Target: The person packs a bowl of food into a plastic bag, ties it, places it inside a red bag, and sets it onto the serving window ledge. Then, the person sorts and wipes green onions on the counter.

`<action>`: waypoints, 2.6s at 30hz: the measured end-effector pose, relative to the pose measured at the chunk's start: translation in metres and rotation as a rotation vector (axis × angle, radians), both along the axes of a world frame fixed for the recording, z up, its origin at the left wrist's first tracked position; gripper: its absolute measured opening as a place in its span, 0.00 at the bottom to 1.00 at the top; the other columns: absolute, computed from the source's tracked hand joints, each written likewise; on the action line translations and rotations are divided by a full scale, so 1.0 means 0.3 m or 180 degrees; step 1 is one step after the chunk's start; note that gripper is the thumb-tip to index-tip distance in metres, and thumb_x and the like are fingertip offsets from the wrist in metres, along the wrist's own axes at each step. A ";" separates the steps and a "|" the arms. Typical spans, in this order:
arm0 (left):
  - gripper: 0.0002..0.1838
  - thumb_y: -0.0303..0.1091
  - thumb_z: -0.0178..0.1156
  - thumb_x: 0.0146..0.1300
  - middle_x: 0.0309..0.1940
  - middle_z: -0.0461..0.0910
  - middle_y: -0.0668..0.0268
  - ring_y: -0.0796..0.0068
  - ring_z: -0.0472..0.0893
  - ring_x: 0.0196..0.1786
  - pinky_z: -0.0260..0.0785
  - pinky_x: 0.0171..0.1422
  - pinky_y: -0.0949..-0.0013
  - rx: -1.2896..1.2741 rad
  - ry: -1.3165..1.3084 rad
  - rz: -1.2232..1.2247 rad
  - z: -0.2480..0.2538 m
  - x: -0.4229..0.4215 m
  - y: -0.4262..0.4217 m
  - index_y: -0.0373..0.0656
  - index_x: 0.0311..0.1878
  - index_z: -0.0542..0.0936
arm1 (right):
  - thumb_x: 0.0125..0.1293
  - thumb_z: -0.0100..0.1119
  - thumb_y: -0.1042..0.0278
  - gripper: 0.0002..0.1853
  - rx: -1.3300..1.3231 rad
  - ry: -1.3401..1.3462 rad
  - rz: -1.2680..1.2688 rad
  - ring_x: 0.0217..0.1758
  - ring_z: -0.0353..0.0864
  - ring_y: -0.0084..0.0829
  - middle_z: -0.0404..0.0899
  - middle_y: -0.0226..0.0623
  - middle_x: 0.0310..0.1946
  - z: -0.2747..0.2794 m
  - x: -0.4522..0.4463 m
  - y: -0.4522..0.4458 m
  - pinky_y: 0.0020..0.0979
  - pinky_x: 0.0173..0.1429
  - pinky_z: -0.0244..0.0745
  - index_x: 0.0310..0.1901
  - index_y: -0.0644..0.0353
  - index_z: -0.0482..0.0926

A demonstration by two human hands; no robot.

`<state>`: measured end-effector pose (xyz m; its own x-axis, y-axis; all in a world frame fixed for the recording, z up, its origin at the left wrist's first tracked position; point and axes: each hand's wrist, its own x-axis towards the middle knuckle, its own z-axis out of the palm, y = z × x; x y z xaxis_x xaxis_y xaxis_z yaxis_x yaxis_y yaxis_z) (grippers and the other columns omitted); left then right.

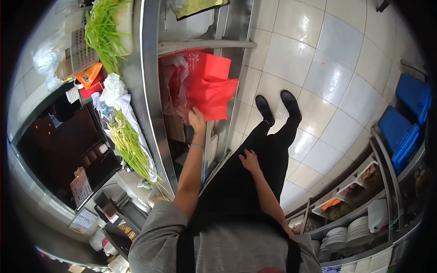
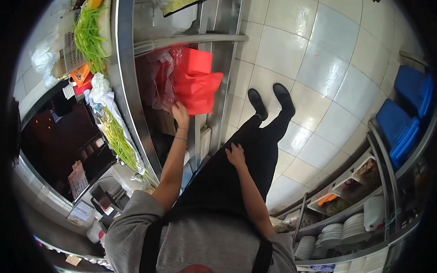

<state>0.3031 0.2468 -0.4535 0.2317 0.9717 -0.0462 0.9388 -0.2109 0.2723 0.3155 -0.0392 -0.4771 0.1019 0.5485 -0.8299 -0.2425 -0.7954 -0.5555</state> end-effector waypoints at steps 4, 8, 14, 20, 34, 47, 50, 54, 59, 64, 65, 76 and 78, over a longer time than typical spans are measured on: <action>0.20 0.41 0.46 0.66 0.49 0.73 0.48 0.52 0.73 0.51 0.64 0.57 0.58 -0.0388 -0.0184 0.1001 -0.054 0.030 0.192 0.34 0.51 0.72 | 0.60 0.56 0.55 0.28 -0.0053 0.0063 -0.0133 0.63 0.60 0.56 0.60 0.61 0.60 0.007 0.022 0.015 0.44 0.65 0.59 0.58 0.62 0.69; 0.19 0.41 0.46 0.66 0.49 0.74 0.49 0.53 0.74 0.50 0.65 0.56 0.59 -0.0809 -0.0749 0.1687 -0.063 0.067 0.285 0.34 0.51 0.72 | 0.61 0.55 0.55 0.28 -0.0011 0.0165 -0.0145 0.66 0.56 0.55 0.57 0.59 0.62 0.009 0.040 0.011 0.45 0.66 0.58 0.60 0.61 0.67; 0.19 0.40 0.46 0.66 0.48 0.74 0.50 0.54 0.74 0.49 0.66 0.54 0.60 -0.1111 -0.1708 0.2305 -0.013 0.042 0.314 0.35 0.51 0.72 | 0.60 0.56 0.56 0.26 0.0078 0.0005 -0.0180 0.64 0.59 0.55 0.59 0.59 0.61 -0.001 0.051 0.018 0.43 0.66 0.58 0.58 0.59 0.69; 0.18 0.39 0.46 0.67 0.48 0.74 0.51 0.56 0.75 0.47 0.67 0.52 0.61 -0.1156 -0.2481 0.2664 -0.044 0.051 0.385 0.35 0.51 0.71 | 0.58 0.58 0.59 0.25 0.0359 -0.0266 -0.0321 0.64 0.59 0.56 0.58 0.60 0.62 -0.026 0.028 0.016 0.43 0.66 0.57 0.57 0.57 0.70; 0.17 0.38 0.45 0.67 0.46 0.75 0.53 0.59 0.77 0.44 0.70 0.49 0.64 -0.1191 -0.3540 0.2970 -0.162 0.071 0.552 0.36 0.52 0.71 | 0.58 0.60 0.65 0.27 0.0669 -0.0510 -0.0219 0.67 0.51 0.55 0.48 0.58 0.66 -0.002 0.010 -0.002 0.45 0.68 0.53 0.61 0.49 0.67; 0.16 0.36 0.44 0.68 0.45 0.76 0.55 0.62 0.78 0.41 0.72 0.45 0.66 -0.1052 -0.4107 0.3241 -0.192 -0.063 0.455 0.37 0.52 0.71 | 0.58 0.60 0.66 0.27 0.0868 -0.0474 -0.0327 0.71 0.42 0.55 0.41 0.56 0.68 -0.012 0.031 -0.002 0.47 0.70 0.46 0.60 0.47 0.67; 0.16 0.36 0.44 0.68 0.45 0.77 0.55 0.63 0.78 0.40 0.73 0.44 0.67 -0.1059 -0.4178 0.3267 -0.176 -0.076 0.435 0.37 0.52 0.71 | 0.58 0.61 0.66 0.26 0.0873 -0.0476 -0.0365 0.71 0.42 0.55 0.41 0.56 0.68 -0.016 0.019 -0.005 0.47 0.70 0.46 0.60 0.46 0.68; 0.15 0.36 0.44 0.68 0.44 0.77 0.56 0.64 0.79 0.40 0.74 0.43 0.68 -0.1107 -0.4359 0.3331 -0.123 -0.081 0.383 0.38 0.52 0.71 | 0.58 0.60 0.65 0.26 0.0855 -0.0481 -0.0345 0.71 0.42 0.55 0.41 0.57 0.68 -0.030 0.018 -0.011 0.46 0.70 0.46 0.60 0.46 0.68; 0.15 0.35 0.44 0.68 0.44 0.77 0.57 0.65 0.79 0.38 0.75 0.42 0.69 -0.1348 -0.4639 0.3402 0.001 -0.033 0.250 0.38 0.53 0.71 | 0.58 0.60 0.66 0.25 0.0795 -0.0624 -0.0079 0.67 0.52 0.56 0.51 0.58 0.65 -0.022 0.030 -0.022 0.45 0.67 0.54 0.59 0.51 0.68; 0.15 0.35 0.44 0.69 0.43 0.78 0.58 0.67 0.80 0.37 0.76 0.40 0.70 -0.1853 -0.4935 0.3427 0.238 0.018 0.025 0.39 0.53 0.71 | 0.61 0.57 0.66 0.27 0.0978 -0.0321 -0.0449 0.60 0.66 0.46 0.63 0.56 0.59 -0.006 0.095 -0.050 0.38 0.60 0.66 0.62 0.59 0.62; 0.15 0.35 0.44 0.69 0.43 0.78 0.58 0.67 0.80 0.37 0.76 0.40 0.70 -0.1972 -0.4969 0.3343 0.292 0.023 -0.028 0.39 0.53 0.71 | 0.62 0.56 0.66 0.28 0.0881 -0.0153 -0.0714 0.61 0.66 0.43 0.65 0.54 0.58 0.038 0.134 -0.035 0.36 0.59 0.67 0.63 0.59 0.60; 0.08 0.35 0.47 0.69 0.40 0.77 0.69 0.81 0.77 0.41 0.70 0.47 0.76 -0.2950 -0.4845 0.2019 0.906 -0.091 -0.472 0.43 0.42 0.73 | 0.50 0.63 0.75 0.30 0.3395 -0.2498 0.0854 0.68 0.51 0.55 0.41 0.50 0.69 0.849 0.542 0.450 0.52 0.66 0.52 0.57 0.55 0.69; 0.08 0.36 0.47 0.69 0.39 0.77 0.69 0.83 0.76 0.40 0.70 0.46 0.77 -0.2914 -0.4954 0.1904 0.971 -0.164 -0.505 0.43 0.42 0.73 | 0.52 0.62 0.72 0.18 0.3728 -0.2965 0.1454 0.66 0.57 0.50 0.55 0.45 0.65 0.955 0.549 0.487 0.51 0.67 0.50 0.46 0.56 0.74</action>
